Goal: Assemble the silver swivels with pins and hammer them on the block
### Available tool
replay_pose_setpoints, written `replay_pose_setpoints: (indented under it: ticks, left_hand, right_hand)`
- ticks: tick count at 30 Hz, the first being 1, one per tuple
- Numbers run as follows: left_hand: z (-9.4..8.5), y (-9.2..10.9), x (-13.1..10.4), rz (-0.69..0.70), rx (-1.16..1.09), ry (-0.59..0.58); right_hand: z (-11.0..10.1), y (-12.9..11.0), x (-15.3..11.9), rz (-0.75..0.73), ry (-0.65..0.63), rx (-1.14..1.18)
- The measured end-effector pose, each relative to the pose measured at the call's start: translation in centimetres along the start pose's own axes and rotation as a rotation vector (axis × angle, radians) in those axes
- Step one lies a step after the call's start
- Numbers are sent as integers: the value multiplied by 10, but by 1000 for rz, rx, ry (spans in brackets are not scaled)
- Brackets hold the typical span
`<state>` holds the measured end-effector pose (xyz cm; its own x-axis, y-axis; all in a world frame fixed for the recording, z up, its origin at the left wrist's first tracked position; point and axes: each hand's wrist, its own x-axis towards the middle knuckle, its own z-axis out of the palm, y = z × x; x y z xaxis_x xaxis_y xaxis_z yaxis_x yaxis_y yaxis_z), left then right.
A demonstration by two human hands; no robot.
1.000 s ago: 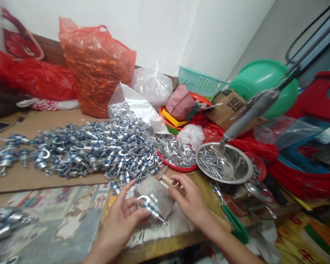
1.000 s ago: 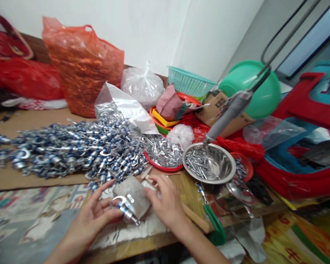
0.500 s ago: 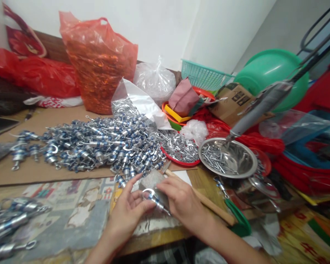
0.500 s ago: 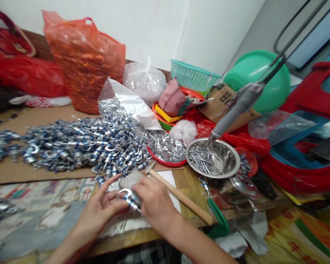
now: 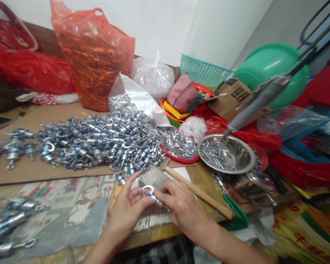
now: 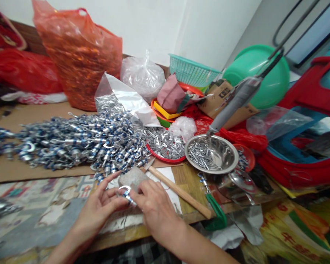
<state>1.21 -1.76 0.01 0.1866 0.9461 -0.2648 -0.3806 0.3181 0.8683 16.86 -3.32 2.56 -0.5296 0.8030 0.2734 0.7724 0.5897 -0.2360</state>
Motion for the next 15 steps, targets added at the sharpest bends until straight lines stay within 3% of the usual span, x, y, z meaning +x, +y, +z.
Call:
replay_pose_setpoints:
  ticks: [5,8,10,13,15]
  left_hand:
    - [-1,0,1,-10,4,3]
    - [-1,1,0,-20,10,19]
    - [0,1,-1,-22,20,30]
    - [1,1,-1,-13,29,57]
    - [2,0,-2,-6,32,70]
  right_hand:
    - [1,19,-7,-6,146,188]
    - [-5,43,-12,204,245,197]
    - [-6,61,-17,379,136,93]
    - [-3,79,-26,463,-99,54]
    - [-5,80,-31,480,-87,82]
